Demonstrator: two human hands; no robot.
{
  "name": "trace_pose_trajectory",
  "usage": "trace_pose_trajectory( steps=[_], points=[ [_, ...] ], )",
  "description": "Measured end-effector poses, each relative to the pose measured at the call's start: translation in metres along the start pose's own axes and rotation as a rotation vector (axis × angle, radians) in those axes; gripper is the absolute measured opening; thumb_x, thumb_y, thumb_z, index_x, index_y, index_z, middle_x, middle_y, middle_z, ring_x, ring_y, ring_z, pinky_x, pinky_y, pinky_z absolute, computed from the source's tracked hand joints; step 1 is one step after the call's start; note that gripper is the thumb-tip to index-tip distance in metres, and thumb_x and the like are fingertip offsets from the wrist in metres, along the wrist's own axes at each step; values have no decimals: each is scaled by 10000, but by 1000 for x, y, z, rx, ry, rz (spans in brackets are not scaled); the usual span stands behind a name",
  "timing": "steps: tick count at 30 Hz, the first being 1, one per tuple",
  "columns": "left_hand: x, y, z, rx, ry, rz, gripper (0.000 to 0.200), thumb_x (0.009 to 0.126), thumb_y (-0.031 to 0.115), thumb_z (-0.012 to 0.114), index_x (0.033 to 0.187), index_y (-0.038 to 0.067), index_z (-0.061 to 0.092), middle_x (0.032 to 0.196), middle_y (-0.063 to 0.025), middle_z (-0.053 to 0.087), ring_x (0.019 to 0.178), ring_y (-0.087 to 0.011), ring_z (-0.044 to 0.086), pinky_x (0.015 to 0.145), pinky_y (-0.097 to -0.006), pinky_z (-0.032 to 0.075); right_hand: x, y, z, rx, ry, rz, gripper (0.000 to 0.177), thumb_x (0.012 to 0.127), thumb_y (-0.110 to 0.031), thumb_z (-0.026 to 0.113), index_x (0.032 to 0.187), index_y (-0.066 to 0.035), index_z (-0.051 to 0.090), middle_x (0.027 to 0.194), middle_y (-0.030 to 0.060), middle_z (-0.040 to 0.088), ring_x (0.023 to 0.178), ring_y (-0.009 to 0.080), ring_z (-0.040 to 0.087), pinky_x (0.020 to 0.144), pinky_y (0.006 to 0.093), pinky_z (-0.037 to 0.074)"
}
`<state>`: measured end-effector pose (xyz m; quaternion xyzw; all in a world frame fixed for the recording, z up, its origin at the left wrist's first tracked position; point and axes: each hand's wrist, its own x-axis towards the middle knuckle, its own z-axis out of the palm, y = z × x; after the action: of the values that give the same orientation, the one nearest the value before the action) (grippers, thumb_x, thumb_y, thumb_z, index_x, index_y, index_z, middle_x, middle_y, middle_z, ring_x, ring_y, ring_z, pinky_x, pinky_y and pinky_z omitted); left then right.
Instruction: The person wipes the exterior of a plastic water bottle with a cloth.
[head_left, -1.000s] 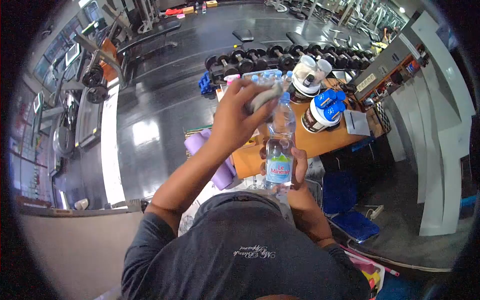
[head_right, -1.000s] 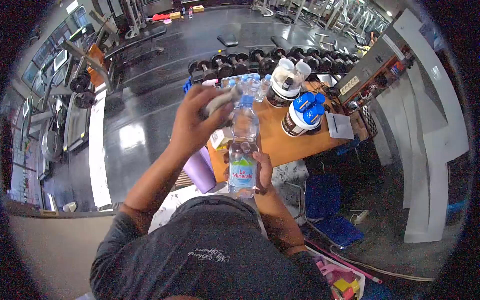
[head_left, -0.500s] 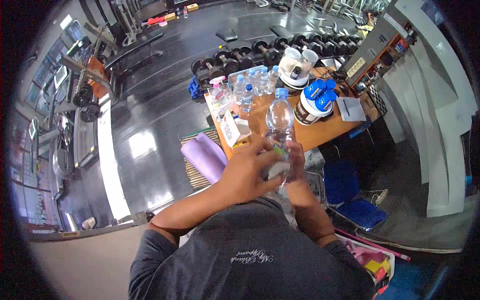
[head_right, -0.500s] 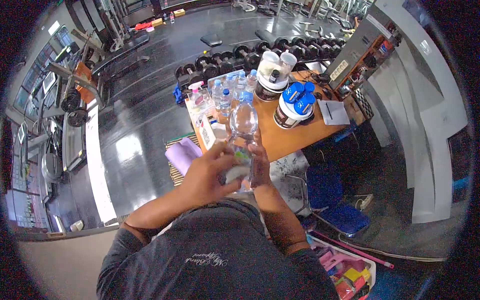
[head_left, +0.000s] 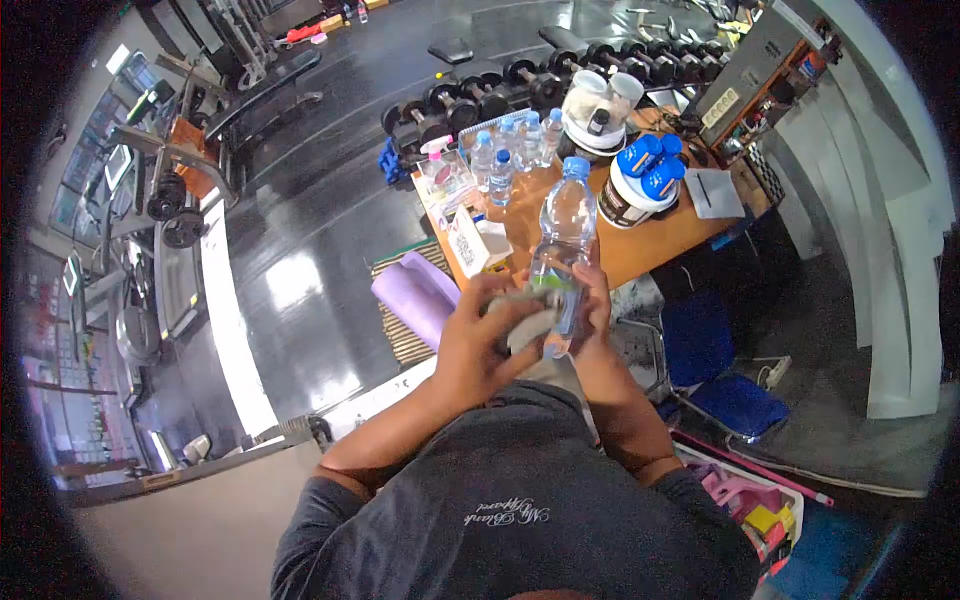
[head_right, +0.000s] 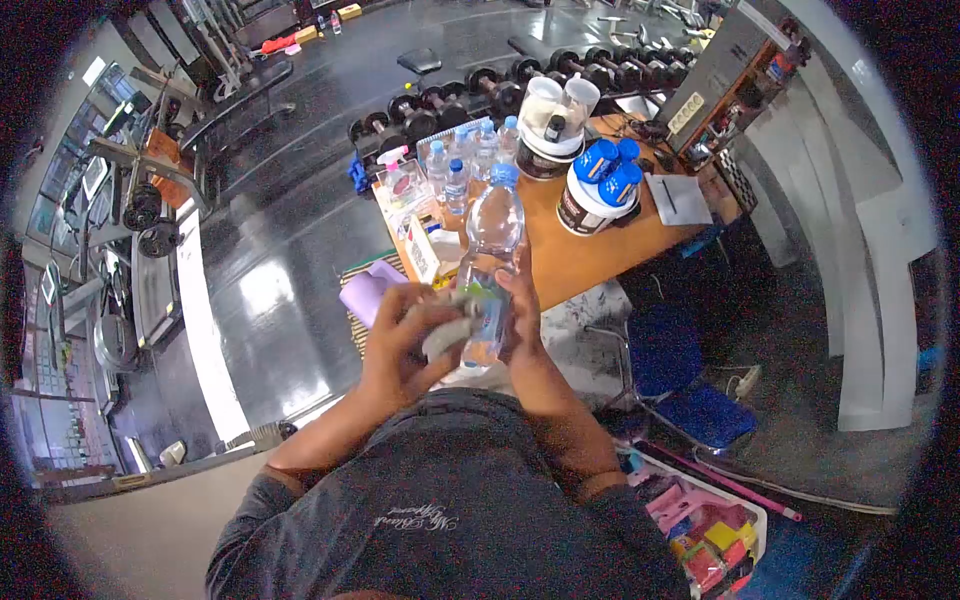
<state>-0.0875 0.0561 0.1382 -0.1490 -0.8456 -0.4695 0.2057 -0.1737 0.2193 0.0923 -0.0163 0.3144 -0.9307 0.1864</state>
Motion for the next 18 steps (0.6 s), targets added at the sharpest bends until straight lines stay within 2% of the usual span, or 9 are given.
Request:
trace_pose_trajectory(
  steps=[3,4,7,9,13,14,16,17,18],
  points=[
    [11,2,12,-12,23,13,452,744,127,850,1177,135,723,1241,-189,569,1120,-390,642,901,-446,556,1,6,-7,-4,152,13,617,945,-226,578,1519,-120,378,1216,191,651,964,307,717,845,439,625],
    [8,0,16,-5,-14,7,449,743,139,851,1175,138,727,1233,-187,576,1120,-390,643,900,-447,557,1,1,10,-106,126,-112,586,948,-227,565,1496,-97,403,1190,182,664,943,279,715,815,391,621],
    [-8,0,25,-28,-139,-42,439,741,175,853,1165,148,741,1200,-180,598,1122,-390,645,901,-451,559,16,-6,-30,-169,-13,15,560,996,-256,510,1530,-138,388,1255,224,643,996,316,723,789,451,642],
    [-18,4,19,-118,-272,-120,429,740,199,851,1155,152,752,1169,-176,614,1125,-390,644,907,-453,557,21,-14,-35,-233,-35,-62,561,1001,-284,511,1510,-80,394,1209,207,660,936,295,729,709,408,647],
    [-39,-13,23,-229,-222,-35,373,746,194,830,1097,88,760,1107,-163,618,1078,-340,639,917,-418,536,29,-33,-55,-256,-34,-132,582,979,-260,578,1503,-68,415,1181,189,671,916,281,725,710,399,645],
    [-45,-22,26,-271,-184,-79,349,744,139,817,1075,51,747,1110,-145,617,1072,-288,628,908,-396,522,26,-36,-56,-278,-39,-174,596,970,-249,602,1505,-68,414,1182,185,671,912,274,722,708,393,643],
    [-61,-36,29,-411,-92,-358,339,744,118,801,1066,31,736,1140,-137,622,1088,-267,623,912,-391,517,16,-31,-69,-346,52,-289,682,942,-188,675,1543,-67,376,1179,169,672,894,250,718,717,382,633],
    [-67,-44,31,-479,-55,-494,334,744,108,793,1061,21,731,1155,-133,624,1096,-257,621,914,-389,514,7,-35,-67,-361,47,-282,724,958,-166,667,1584,-75,317,1200,159,670,957,251,712,802,392,618],
    [-71,-51,31,-681,5,-632,335,761,122,772,1069,5,715,1191,-116,622,1099,-233,609,929,-377,507,-1,-30,-75,-369,58,-289,741,942,-192,706,1572,-73,333,1248,132,636,1049,227,671,891,393,579]
  ],
)
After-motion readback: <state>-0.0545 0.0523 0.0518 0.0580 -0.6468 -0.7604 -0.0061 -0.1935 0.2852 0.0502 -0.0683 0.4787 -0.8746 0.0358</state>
